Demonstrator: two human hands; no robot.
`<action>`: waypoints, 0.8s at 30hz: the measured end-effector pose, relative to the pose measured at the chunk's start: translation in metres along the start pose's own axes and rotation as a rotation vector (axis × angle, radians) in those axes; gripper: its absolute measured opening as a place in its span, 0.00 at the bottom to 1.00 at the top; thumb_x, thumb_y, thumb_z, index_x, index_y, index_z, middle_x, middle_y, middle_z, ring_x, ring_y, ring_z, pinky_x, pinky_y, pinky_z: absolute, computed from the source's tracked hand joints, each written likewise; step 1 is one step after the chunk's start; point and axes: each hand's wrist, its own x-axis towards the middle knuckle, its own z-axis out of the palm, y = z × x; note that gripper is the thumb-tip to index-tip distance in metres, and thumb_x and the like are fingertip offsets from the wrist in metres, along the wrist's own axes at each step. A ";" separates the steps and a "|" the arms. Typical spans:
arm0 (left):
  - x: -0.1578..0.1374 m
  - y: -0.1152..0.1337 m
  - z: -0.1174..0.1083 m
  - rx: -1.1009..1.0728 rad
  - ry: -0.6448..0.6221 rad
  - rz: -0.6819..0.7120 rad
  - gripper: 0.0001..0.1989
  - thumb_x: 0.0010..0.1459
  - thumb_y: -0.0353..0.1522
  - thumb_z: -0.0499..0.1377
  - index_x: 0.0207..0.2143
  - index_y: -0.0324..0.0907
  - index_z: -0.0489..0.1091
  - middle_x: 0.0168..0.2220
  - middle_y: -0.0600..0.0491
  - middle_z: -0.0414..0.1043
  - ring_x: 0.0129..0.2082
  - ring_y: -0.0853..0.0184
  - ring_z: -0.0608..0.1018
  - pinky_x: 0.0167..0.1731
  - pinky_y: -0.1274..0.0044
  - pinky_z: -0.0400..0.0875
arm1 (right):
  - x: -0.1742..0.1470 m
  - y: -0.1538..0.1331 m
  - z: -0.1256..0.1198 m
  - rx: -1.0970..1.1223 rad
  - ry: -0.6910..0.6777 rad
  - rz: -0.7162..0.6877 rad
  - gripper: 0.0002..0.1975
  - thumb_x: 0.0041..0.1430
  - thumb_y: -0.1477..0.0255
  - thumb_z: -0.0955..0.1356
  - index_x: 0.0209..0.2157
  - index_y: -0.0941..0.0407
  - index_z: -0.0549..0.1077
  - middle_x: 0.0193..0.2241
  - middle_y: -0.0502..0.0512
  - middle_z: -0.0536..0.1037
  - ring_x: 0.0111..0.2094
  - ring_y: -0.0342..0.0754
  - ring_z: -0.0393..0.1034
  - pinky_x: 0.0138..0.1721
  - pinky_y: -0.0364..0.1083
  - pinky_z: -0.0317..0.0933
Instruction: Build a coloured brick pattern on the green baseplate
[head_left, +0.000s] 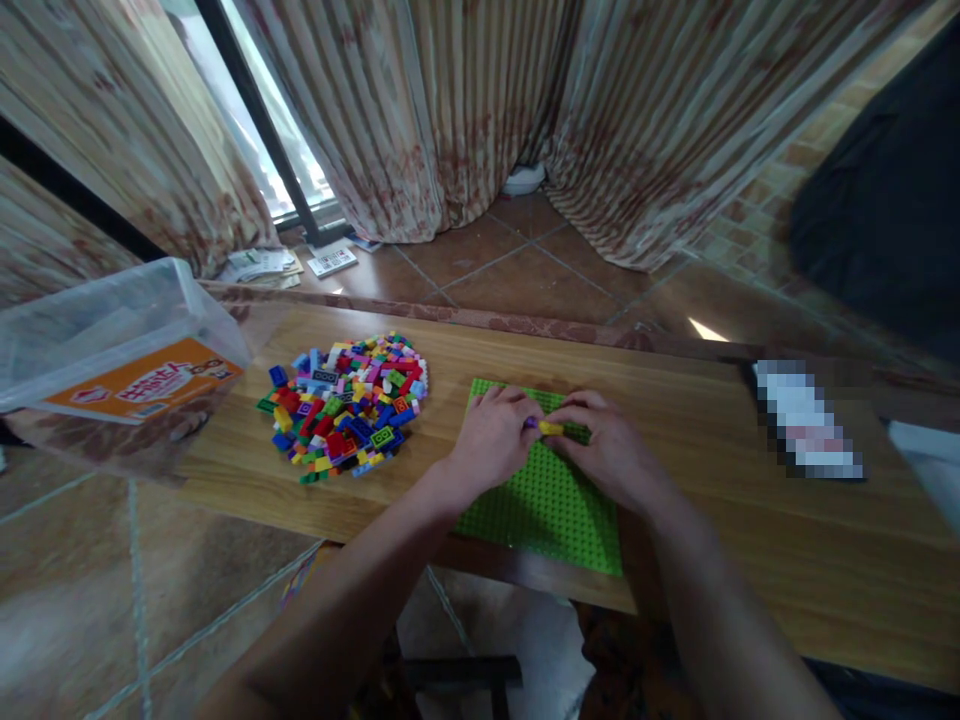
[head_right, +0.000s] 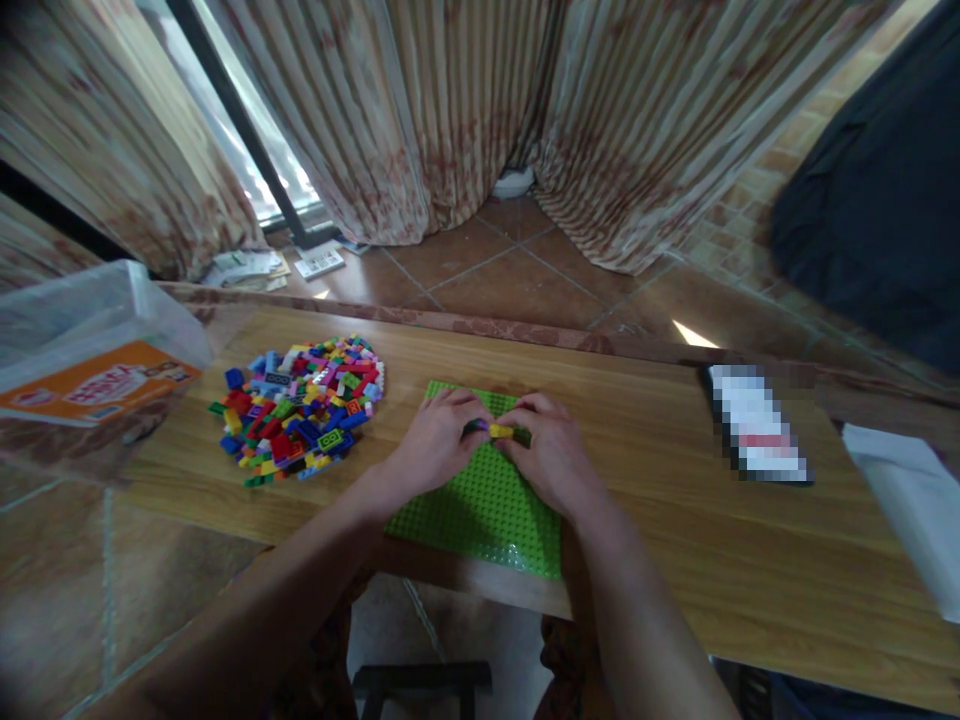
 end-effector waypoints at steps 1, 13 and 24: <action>-0.001 -0.001 0.000 0.004 -0.001 0.010 0.08 0.61 0.31 0.56 0.39 0.46 0.74 0.43 0.52 0.73 0.46 0.61 0.71 0.47 0.68 0.66 | -0.001 -0.001 -0.001 -0.009 -0.004 -0.002 0.08 0.52 0.71 0.71 0.37 0.51 0.79 0.44 0.57 0.74 0.47 0.56 0.69 0.50 0.58 0.62; -0.001 -0.002 0.001 0.024 -0.003 0.013 0.08 0.60 0.30 0.55 0.39 0.44 0.73 0.43 0.51 0.72 0.45 0.60 0.71 0.45 0.68 0.67 | -0.002 -0.005 -0.003 -0.084 -0.023 -0.026 0.05 0.59 0.69 0.67 0.34 0.54 0.76 0.42 0.58 0.76 0.45 0.55 0.69 0.48 0.56 0.62; -0.002 -0.001 0.000 0.032 -0.004 0.024 0.08 0.61 0.30 0.54 0.38 0.44 0.73 0.42 0.51 0.72 0.44 0.61 0.71 0.44 0.69 0.67 | -0.005 -0.009 -0.004 -0.144 -0.035 -0.041 0.07 0.61 0.68 0.66 0.35 0.54 0.76 0.42 0.58 0.77 0.44 0.55 0.70 0.48 0.54 0.62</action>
